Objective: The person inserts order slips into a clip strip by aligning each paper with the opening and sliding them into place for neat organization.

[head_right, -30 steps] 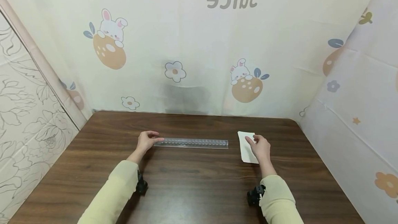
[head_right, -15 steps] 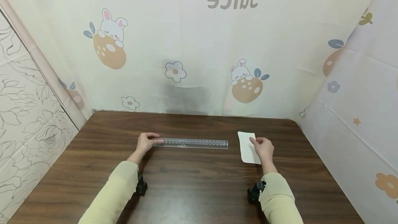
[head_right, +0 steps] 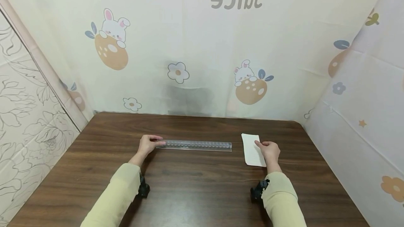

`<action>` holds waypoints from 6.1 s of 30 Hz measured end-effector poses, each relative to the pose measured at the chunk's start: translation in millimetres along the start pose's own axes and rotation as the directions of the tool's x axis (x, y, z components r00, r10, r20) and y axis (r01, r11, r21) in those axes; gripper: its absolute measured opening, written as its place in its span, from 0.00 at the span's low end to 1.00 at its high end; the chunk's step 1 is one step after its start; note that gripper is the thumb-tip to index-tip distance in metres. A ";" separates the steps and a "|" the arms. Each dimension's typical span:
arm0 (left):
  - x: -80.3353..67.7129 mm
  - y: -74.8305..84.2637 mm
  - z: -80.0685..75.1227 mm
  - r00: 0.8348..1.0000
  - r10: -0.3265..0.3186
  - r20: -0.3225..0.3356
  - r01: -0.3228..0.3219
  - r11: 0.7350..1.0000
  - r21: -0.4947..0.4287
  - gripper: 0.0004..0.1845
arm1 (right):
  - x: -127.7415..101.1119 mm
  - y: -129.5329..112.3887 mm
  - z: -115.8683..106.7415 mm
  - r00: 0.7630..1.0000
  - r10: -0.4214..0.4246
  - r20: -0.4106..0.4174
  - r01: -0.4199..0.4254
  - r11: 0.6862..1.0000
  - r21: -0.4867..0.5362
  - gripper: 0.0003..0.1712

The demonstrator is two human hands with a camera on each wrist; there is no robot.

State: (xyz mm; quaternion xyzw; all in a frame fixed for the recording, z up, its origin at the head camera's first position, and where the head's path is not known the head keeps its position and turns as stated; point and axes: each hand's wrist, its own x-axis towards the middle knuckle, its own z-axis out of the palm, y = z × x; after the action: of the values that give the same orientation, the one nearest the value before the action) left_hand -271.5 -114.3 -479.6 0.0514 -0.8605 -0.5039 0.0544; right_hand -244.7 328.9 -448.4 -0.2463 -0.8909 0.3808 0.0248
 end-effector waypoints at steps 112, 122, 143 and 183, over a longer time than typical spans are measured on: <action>3.6 -1.4 1.9 0.997 -0.080 0.011 0.081 0.997 -0.019 0.11 | -17.5 -2.6 -4.0 0.994 -0.103 -0.035 0.105 0.992 0.073 0.24; 7.0 -1.7 2.0 0.995 -0.096 0.006 0.096 0.995 0.001 0.12 | -29.9 -8.7 1.7 0.995 -0.100 0.016 0.098 0.989 0.112 0.27; 5.6 1.2 0.0 0.995 -0.101 0.021 0.101 0.995 -0.005 0.13 | -42.8 -5.5 17.0 0.984 -0.144 0.103 0.133 0.986 0.102 0.28; 5.5 -0.4 0.1 0.994 -0.104 0.022 0.104 0.995 0.007 0.11 | -51.0 -9.3 37.2 0.931 0.007 0.365 -0.100 0.967 0.236 0.31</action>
State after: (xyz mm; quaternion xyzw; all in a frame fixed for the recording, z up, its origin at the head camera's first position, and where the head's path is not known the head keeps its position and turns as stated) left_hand -277.0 -115.2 -479.8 0.0905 -0.8587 -0.5041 0.0184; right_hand -212.5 275.2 -461.0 -0.1911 -0.8179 0.5295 -0.1189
